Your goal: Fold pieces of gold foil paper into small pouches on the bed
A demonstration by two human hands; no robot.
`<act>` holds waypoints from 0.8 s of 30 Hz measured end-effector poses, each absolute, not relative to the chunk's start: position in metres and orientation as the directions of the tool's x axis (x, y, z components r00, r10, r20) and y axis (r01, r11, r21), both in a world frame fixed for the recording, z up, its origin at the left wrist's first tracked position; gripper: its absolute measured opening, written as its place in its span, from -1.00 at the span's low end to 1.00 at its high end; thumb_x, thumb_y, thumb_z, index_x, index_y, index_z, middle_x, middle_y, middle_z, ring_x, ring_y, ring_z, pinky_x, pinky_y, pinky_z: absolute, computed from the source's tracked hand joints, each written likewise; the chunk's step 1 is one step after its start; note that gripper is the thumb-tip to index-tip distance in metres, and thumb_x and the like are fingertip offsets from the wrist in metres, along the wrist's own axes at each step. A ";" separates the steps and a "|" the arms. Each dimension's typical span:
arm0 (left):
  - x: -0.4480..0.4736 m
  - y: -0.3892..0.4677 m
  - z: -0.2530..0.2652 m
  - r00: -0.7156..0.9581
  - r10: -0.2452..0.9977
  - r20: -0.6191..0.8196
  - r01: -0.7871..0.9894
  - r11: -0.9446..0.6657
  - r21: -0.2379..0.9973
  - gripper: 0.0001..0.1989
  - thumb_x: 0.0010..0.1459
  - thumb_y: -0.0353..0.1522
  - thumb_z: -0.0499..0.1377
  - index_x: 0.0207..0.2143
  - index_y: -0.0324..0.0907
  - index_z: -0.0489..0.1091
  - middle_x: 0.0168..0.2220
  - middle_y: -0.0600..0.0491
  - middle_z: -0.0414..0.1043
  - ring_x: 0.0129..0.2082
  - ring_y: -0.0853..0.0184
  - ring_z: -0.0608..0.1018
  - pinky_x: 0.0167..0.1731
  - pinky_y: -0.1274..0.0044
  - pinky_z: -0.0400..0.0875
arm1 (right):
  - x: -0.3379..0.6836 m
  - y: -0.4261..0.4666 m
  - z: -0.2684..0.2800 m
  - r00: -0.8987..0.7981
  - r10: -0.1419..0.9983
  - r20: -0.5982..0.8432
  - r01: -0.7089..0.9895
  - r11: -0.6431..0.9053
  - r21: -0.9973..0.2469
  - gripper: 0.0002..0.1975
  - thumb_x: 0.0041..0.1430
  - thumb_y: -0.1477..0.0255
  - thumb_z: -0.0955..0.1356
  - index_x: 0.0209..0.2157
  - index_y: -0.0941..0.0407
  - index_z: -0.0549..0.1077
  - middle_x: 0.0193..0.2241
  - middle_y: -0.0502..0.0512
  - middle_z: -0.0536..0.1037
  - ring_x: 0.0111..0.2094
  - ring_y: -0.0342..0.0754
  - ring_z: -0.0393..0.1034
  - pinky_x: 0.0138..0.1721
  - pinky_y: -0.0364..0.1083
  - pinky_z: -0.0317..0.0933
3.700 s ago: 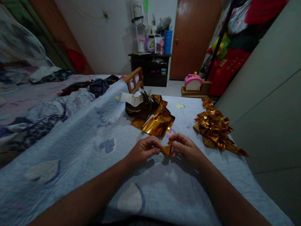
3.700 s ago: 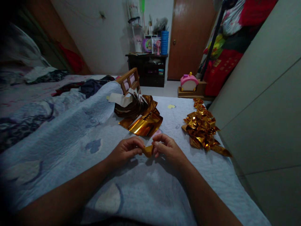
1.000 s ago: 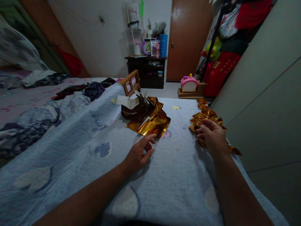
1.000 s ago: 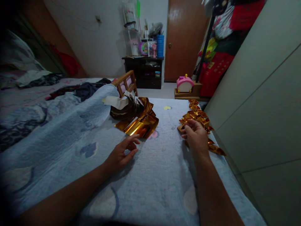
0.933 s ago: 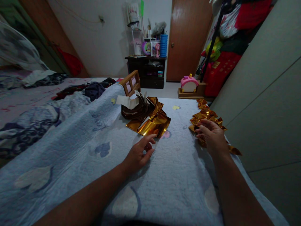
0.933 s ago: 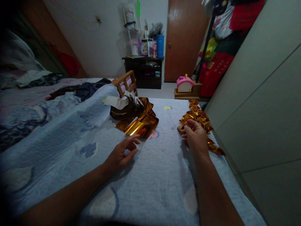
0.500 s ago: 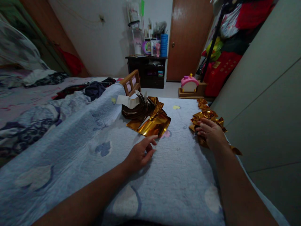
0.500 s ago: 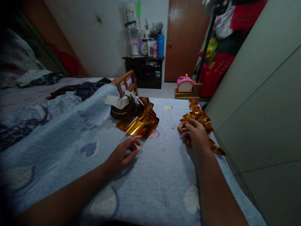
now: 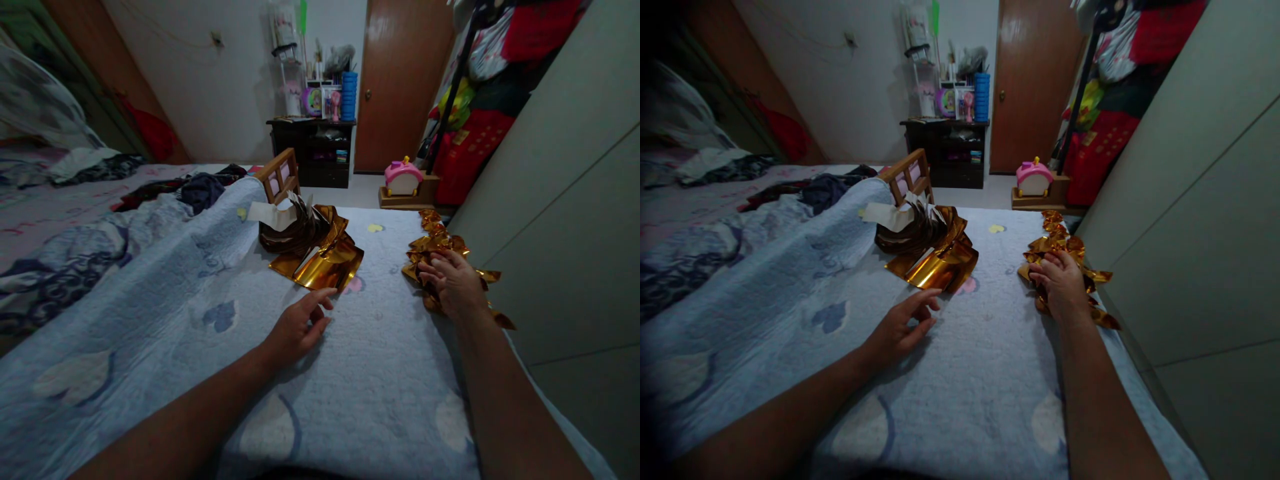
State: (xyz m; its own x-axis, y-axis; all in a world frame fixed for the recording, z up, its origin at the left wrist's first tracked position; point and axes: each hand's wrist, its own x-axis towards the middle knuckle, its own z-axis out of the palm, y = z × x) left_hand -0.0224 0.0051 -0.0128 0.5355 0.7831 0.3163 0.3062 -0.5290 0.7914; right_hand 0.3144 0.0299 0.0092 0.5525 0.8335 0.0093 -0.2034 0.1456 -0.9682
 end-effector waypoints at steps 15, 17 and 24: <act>-0.023 0.007 -0.003 0.470 0.764 0.442 0.341 -0.619 0.708 -0.68 0.26 -0.49 0.13 0.05 -0.16 0.40 -0.19 0.02 0.51 -0.31 0.38 0.54 -0.24 0.50 0.49 | 0.291 0.021 0.021 0.563 0.822 0.091 -0.152 0.212 -0.965 -0.62 -0.14 0.40 0.51 -0.22 0.07 0.43 -0.20 0.00 0.46 -0.35 -0.13 0.52 -0.40 -0.15 0.43; -0.023 0.009 -0.002 0.443 0.767 0.464 0.360 -0.626 0.691 -0.76 0.26 -0.49 0.13 -0.05 -0.17 0.44 -0.21 0.01 0.51 -0.29 0.36 0.54 -0.23 0.48 0.49 | 0.284 0.019 0.019 0.537 0.835 0.120 -0.084 0.195 -0.977 -0.67 -0.09 0.37 0.49 -0.24 0.08 0.45 -0.23 0.02 0.50 -0.36 -0.12 0.49 -0.40 -0.14 0.41; -0.023 0.015 -0.005 0.369 0.777 0.510 0.497 -0.628 0.598 -0.84 0.24 -0.46 0.16 -0.17 -0.15 0.51 -0.13 -0.03 0.51 -0.08 0.20 0.52 -0.01 0.29 0.45 | 0.255 0.009 0.013 0.278 0.867 0.413 0.488 0.243 -0.839 -0.87 0.13 0.37 0.38 -0.26 0.07 0.52 -0.29 0.08 0.55 -0.32 -0.02 0.45 -0.29 -0.02 0.39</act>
